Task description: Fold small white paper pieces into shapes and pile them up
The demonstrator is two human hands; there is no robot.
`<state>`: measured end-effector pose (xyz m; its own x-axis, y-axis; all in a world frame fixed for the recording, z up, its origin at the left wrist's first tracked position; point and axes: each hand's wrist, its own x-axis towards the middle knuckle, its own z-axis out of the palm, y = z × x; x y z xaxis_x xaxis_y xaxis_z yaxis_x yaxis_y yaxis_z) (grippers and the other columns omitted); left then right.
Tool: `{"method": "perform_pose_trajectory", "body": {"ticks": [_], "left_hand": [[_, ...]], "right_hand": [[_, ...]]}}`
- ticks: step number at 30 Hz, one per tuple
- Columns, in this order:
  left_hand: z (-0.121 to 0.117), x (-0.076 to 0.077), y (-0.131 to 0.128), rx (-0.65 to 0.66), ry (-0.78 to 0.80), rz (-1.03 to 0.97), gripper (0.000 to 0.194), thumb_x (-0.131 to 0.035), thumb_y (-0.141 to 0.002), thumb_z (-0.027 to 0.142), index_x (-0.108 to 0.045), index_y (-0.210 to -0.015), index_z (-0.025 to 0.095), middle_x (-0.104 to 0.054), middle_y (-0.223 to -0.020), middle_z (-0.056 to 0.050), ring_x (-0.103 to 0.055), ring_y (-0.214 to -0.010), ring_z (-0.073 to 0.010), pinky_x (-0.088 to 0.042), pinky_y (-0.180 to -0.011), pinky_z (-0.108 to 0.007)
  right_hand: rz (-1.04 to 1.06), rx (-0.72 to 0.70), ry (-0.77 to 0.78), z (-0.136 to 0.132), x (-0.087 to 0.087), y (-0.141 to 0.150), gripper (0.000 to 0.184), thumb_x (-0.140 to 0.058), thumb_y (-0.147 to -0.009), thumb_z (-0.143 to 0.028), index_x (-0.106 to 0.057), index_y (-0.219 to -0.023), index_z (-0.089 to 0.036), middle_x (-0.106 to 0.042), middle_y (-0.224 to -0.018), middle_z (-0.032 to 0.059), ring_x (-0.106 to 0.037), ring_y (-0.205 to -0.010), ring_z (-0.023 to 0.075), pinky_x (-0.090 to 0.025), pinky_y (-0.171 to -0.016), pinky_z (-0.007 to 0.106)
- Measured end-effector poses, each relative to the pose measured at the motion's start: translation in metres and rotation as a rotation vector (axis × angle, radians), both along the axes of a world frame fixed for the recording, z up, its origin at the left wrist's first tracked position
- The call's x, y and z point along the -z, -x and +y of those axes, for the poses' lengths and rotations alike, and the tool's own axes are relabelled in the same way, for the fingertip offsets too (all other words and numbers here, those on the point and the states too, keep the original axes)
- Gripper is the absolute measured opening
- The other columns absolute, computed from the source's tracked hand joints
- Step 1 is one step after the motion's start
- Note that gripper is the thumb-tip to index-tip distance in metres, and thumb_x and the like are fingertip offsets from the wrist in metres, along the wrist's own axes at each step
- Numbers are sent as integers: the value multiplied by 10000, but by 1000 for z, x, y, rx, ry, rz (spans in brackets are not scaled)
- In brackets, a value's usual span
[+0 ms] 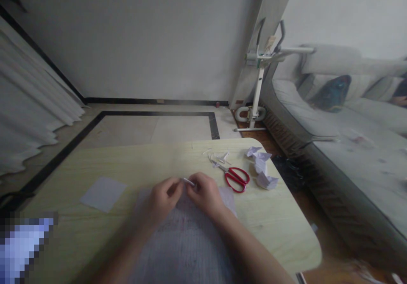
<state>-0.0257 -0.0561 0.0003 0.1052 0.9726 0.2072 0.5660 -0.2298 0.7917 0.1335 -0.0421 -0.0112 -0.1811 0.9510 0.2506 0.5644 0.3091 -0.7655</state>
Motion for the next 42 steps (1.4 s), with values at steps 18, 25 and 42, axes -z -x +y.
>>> {"method": "perform_pose_trajectory", "body": {"ticks": [18, 25, 42], "left_hand": [[-1, -4, 2, 48, 36, -28, 196, -475, -854, 273, -596, -732, 178, -626, -688, -19, -582, -654, -151, -435, -609, -226], [-1, -8, 1, 0, 107, -275, 217, -551, -830, 312, -547, -1005, 184, -642, -849, -24, -602, -688, -146, -464, -619, -227], [3, -4, -4, -46, 237, -459, 220, -551, -814, 374, -566, -785, 157, -543, -616, 30, -507, -548, -112, -390, -500, -188]], "right_hand": [[-27, 25, -13, -3, -2, 1, 35, -572, -721, -168, -594, -734, -191, -610, -664, 5, -540, -619, 137, -399, -566, 231], [305, -1, 231, 1, -10, 0, 68, -558, -770, -219, -603, -767, -168, -621, -681, 2, -556, -613, 133, -427, -534, 215], [395, -19, 303, 2, -18, -1, 276, -543, -851, -369, -631, -724, -141, -608, -664, 19, -548, -634, 136, -420, -564, 227]]}}
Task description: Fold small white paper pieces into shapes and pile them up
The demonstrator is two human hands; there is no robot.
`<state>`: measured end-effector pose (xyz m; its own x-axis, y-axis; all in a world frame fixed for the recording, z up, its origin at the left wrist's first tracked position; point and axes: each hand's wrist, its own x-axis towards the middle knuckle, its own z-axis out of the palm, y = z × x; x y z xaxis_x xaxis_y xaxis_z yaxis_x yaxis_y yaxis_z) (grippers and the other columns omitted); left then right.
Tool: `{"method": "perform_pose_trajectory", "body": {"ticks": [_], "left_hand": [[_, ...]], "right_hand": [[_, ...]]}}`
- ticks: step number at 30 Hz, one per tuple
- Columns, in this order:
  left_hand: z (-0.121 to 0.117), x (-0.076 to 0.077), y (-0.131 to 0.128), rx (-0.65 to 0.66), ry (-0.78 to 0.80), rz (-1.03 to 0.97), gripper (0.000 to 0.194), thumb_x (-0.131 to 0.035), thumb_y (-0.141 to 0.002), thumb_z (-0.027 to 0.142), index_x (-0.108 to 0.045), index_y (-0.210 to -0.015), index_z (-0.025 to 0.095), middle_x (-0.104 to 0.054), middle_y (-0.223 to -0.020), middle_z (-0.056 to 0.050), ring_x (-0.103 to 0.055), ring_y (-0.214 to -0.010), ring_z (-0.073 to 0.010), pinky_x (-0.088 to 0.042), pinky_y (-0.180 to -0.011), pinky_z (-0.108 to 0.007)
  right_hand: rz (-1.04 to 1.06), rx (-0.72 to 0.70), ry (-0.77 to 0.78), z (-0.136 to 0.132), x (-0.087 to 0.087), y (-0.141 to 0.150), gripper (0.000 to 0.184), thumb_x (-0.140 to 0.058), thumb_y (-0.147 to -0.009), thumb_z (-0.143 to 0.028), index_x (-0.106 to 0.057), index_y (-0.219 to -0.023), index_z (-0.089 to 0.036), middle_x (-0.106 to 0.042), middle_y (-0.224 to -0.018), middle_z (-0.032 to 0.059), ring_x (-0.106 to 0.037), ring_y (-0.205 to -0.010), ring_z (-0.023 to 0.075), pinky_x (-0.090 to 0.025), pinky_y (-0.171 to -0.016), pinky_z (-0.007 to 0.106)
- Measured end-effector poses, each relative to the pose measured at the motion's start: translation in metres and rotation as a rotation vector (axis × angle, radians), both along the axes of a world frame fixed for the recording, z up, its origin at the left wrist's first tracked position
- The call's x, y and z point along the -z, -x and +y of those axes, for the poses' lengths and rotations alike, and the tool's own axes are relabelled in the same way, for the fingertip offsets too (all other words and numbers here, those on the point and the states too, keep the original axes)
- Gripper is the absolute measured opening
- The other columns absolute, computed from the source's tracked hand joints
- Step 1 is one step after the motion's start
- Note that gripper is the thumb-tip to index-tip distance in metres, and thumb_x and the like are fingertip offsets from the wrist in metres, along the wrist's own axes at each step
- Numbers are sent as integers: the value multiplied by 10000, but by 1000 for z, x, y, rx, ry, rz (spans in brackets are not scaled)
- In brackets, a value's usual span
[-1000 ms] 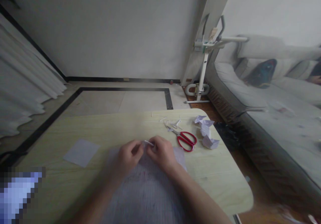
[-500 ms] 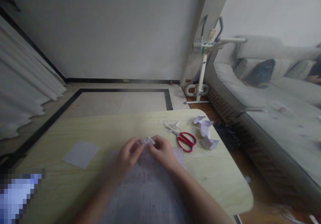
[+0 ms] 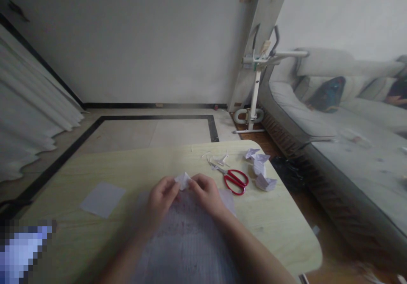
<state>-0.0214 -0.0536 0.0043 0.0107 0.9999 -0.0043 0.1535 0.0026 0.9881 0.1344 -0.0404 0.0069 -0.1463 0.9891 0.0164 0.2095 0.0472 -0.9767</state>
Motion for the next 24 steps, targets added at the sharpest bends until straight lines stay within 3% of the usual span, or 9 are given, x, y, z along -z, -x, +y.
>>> {"method": "perform_pose_trajectory", "body": {"ticks": [5, 10, 17, 24], "left_hand": [[-1, 2, 0, 73, 44, 52, 326, -549, -812, 436, -562, -668, 144, -504, -570, 28, -480, -539, -112, -367, -494, -195], [-2, 6, 2, 98, 55, 61, 342, -520, -841, 448, -566, -687, 146, -533, -601, 17, -495, -563, -119, -374, -516, -204], [-5, 12, 4, 180, -50, 190, 304, -483, -873, 384, -504, -669, 160, -446, -573, 40, -420, -534, -97, -316, -495, -197], [-8, 11, 3, 240, -86, 230, 294, -493, -869, 369, -532, -675, 153, -438, -573, 36, -407, -547, -99, -303, -504, -202]], "right_hand": [[46, -23, 27, 0, -1, -1, 289, -547, -842, -387, -609, -691, -149, -584, -649, 11, -523, -620, 128, -396, -544, 219], [94, -31, 91, -1, -6, -3, 300, -545, -840, -399, -578, -666, -158, -538, -604, -7, -489, -581, 120, -375, -530, 222], [72, -32, -40, -1, 3, -2, 217, -583, -826, -377, -597, -792, -163, -585, -721, 15, -525, -680, 143, -407, -610, 243], [201, -23, 26, 2, 6, -2, 224, -620, -784, -361, -549, -693, -169, -533, -646, -12, -480, -605, 121, -371, -547, 232]]}}
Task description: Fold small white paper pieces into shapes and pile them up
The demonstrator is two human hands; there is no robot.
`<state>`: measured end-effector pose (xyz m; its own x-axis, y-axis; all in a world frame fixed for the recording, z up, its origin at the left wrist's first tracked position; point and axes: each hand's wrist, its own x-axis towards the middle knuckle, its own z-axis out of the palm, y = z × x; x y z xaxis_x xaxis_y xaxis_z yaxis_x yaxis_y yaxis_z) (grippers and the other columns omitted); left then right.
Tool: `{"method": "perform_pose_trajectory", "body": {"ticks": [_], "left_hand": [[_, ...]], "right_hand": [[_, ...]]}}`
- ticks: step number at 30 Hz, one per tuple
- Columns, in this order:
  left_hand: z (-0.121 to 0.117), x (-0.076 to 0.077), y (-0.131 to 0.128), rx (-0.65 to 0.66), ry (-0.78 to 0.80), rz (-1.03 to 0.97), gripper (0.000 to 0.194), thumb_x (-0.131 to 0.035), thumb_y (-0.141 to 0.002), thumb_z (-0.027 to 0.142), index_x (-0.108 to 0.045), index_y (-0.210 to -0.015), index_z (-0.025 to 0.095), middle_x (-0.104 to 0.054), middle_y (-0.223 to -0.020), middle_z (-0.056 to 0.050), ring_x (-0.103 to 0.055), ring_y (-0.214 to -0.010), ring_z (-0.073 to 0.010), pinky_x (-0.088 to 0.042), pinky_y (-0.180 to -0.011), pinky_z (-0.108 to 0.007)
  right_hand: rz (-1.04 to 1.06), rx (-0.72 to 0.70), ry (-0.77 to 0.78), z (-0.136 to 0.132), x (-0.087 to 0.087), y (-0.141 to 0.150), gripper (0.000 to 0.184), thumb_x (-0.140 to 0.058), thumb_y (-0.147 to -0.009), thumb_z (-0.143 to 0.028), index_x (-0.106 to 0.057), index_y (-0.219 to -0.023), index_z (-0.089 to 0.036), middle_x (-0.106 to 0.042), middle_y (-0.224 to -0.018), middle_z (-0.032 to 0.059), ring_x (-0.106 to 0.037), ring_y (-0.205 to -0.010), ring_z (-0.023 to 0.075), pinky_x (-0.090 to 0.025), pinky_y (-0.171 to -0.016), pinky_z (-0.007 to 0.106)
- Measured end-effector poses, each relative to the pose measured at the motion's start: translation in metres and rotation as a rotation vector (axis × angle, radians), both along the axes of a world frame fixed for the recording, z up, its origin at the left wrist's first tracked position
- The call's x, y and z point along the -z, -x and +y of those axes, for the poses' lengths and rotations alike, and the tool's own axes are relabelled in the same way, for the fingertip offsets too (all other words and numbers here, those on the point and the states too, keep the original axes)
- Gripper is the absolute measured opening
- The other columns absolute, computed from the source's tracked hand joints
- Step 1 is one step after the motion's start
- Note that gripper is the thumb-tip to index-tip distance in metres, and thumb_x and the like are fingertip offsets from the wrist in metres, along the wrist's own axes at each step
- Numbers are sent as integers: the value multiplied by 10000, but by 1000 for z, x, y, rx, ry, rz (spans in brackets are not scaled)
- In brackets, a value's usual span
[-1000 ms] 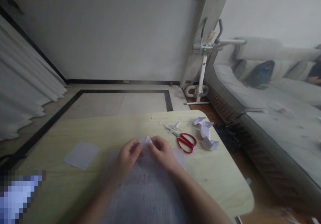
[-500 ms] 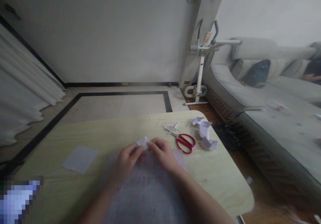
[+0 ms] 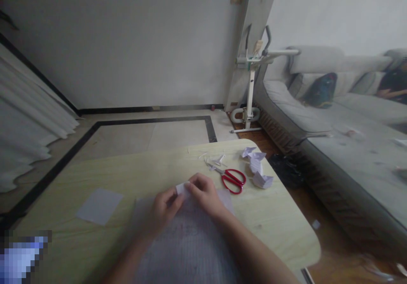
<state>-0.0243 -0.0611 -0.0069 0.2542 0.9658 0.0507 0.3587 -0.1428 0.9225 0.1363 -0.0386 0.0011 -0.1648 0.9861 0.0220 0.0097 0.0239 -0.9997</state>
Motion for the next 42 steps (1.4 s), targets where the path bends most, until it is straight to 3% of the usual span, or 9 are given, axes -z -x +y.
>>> {"method": "perform_pose_trajectory", "body": {"ticks": [8, 21, 36, 42], "left_hand": [[-1, -3, 0, 37, 96, -77, 339, -487, -876, 396, -506, -634, 159, -479, -560, 25, -458, -539, -106, -340, -519, -208], [-1, 1, -1, -6, 97, -81, 321, -494, -879, 388, -503, -644, 169, -491, -541, 33, -468, -516, -107, -339, -511, -209], [-4, -3, -5, -22, 96, -117, 343, -436, -901, 396, -466, -632, 184, -462, -518, 44, -452, -499, -107, -341, -511, -209], [-3, -3, -4, -68, 98, -152, 340, -423, -906, 395, -465, -642, 184, -441, -515, 46, -452, -502, -107, -349, -518, -206]], "right_hand": [[86, 20, 61, -2, 0, -2, 230, -626, -775, -351, -539, -652, -177, -514, -602, -30, -458, -564, 111, -348, -517, 224], [-3, 7, -57, 0, -5, -3, 182, -663, -771, -328, -586, -730, -169, -563, -666, -10, -504, -610, 116, -394, -575, 240], [141, 80, 122, 1, 1, -2, 243, -658, -745, -376, -542, -662, -180, -505, -576, -35, -444, -523, 106, -332, -490, 222], [109, -17, 92, 0, -4, -5, 217, -621, -780, -394, -598, -761, -179, -547, -658, -19, -483, -592, 119, -362, -539, 230]]}}
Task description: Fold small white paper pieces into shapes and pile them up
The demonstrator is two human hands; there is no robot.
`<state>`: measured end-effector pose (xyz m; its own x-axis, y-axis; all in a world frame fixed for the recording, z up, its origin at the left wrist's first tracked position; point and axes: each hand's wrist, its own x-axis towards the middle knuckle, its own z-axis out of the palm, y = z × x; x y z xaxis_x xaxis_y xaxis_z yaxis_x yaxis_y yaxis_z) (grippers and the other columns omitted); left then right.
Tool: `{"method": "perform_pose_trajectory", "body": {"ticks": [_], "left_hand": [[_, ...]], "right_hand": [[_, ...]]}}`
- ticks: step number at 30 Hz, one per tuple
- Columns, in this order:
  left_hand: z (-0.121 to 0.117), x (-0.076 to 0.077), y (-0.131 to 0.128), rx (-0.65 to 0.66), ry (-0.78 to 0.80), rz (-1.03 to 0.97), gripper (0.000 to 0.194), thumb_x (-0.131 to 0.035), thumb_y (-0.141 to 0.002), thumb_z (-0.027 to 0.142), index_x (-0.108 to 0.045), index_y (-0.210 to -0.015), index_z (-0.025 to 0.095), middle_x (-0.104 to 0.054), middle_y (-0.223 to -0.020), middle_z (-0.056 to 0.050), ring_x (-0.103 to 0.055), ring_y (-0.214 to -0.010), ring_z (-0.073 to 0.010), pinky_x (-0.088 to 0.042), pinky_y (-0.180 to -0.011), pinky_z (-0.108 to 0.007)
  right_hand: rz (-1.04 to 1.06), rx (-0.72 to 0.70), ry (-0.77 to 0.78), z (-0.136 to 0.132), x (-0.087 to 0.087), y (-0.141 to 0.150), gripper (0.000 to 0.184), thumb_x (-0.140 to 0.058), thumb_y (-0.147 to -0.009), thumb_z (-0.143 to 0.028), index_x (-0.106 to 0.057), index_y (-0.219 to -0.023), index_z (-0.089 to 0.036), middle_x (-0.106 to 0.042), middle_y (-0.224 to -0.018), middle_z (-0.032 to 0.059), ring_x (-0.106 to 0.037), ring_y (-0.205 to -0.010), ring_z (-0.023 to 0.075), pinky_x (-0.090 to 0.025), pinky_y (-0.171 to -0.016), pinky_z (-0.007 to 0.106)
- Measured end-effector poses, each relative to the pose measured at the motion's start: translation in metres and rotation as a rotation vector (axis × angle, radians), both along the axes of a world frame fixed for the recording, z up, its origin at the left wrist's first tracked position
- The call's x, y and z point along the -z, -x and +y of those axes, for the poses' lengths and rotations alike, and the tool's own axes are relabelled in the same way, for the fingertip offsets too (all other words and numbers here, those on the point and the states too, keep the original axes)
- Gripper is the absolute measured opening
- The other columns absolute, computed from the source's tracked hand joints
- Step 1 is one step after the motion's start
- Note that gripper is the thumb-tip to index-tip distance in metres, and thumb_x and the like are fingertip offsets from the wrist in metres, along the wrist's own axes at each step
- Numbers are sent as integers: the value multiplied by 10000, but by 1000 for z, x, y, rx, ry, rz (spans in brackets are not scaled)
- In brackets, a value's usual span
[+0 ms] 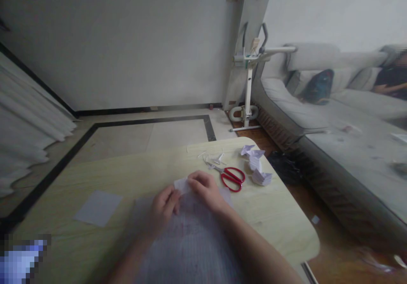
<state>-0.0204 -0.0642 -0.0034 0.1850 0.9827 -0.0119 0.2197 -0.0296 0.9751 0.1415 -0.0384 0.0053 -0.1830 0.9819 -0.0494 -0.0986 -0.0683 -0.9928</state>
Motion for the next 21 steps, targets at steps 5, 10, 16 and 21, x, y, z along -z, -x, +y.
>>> {"method": "perform_pose_trajectory", "body": {"ticks": [5, 10, 16, 21], "left_hand": [[0, -1, 1, 3, 8, -7, 337, -436, -895, 418, -479, -659, 181, -445, -518, 46, -452, -498, -109, -346, -506, -208], [-1, 2, 0, 27, 10, 18, 350, -456, -885, 428, -485, -642, 177, -451, -513, 40, -446, -492, -108, -335, -496, -211], [-2, 6, 2, 53, 16, 16, 338, -481, -873, 411, -470, -626, 180, -448, -513, 40, -433, -491, -106, -326, -492, -209], [-1, 2, 3, 16, -15, -8, 348, -476, -873, 399, -463, -603, 179, -457, -543, 35, -464, -540, -112, -357, -542, -208]], "right_hand": [[-43, -3, -46, -1, 4, 3, 269, -642, -766, -423, -557, -711, -173, -542, -672, -7, -488, -631, 126, -377, -560, 232], [-54, 13, -59, 0, 7, 2, 293, -630, -777, -425, -527, -666, -175, -501, -623, -20, -450, -587, 112, -352, -526, 223], [-58, -1, -57, -1, 4, 3, 273, -620, -781, -415, -529, -677, -179, -509, -637, -18, -466, -605, 120, -360, -540, 229], [6, -13, 4, -1, 4, 2, 284, -611, -787, -406, -496, -653, -184, -481, -574, -39, -423, -526, 101, -318, -481, 217]]}}
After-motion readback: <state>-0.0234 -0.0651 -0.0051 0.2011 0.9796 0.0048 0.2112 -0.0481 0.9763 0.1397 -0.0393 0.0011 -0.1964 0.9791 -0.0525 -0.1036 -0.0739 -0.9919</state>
